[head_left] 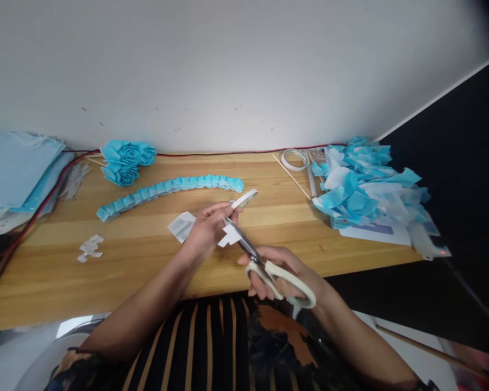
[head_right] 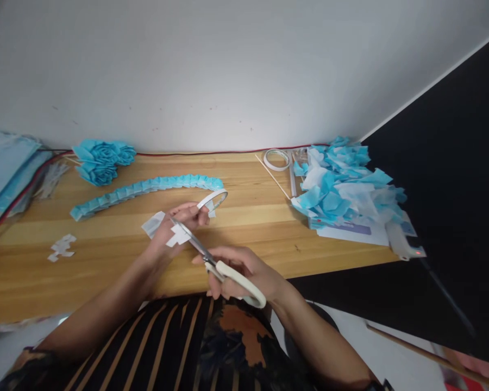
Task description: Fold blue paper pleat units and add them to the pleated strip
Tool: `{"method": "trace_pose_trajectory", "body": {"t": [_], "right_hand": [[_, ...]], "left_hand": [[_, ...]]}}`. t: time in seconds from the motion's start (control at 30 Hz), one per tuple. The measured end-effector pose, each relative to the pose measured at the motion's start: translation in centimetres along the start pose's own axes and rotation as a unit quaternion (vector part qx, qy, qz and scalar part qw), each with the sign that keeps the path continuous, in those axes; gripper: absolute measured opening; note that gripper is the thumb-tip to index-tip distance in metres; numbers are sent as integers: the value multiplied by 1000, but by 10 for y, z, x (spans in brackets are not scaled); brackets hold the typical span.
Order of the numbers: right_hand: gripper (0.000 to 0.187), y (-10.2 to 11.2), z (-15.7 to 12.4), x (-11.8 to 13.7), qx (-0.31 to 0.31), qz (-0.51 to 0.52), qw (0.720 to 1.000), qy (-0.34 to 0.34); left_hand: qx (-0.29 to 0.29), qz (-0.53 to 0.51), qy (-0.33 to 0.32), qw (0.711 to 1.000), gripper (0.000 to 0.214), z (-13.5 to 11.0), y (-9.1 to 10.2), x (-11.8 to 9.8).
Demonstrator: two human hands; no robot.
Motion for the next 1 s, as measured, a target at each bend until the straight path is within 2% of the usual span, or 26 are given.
{"method": "trace_pose_trajectory", "body": {"t": [0.17, 0.27, 0.37, 0.53, 0.77, 1.0], "right_hand": [[69, 29, -20, -5, -69, -29, 997, 15], [63, 35, -29, -8, -79, -48, 996, 21], [64, 33, -32, -9, -71, -39, 997, 20], [60, 27, -25, -4, -43, -25, 997, 54], [58, 26, -16, -5, -23, -15, 998, 51], [58, 24, -7, 0, -3, -7, 998, 68]], "left_hand": [[3, -10, -11, 1000, 28, -1, 1, -2], [25, -26, -9, 999, 28, -1, -2, -1], [28, -26, -6, 999, 33, -1, -3, -1], [51, -20, -1, 999, 38, -1, -4, 2], [72, -32, 13, 997, 44, -1, -4, 7], [95, 18, 18, 995, 50, -3, -5, 9]]}}
Point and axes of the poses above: each hand's wrist, its own z-axis towards the middle knuckle, its own y-axis out of the back of the hand, x = y × z, the point moved 6 cm from there along z, towards the middle knuckle, and after that the axes turned 7 degrees about -z, right-handed, at the moved point
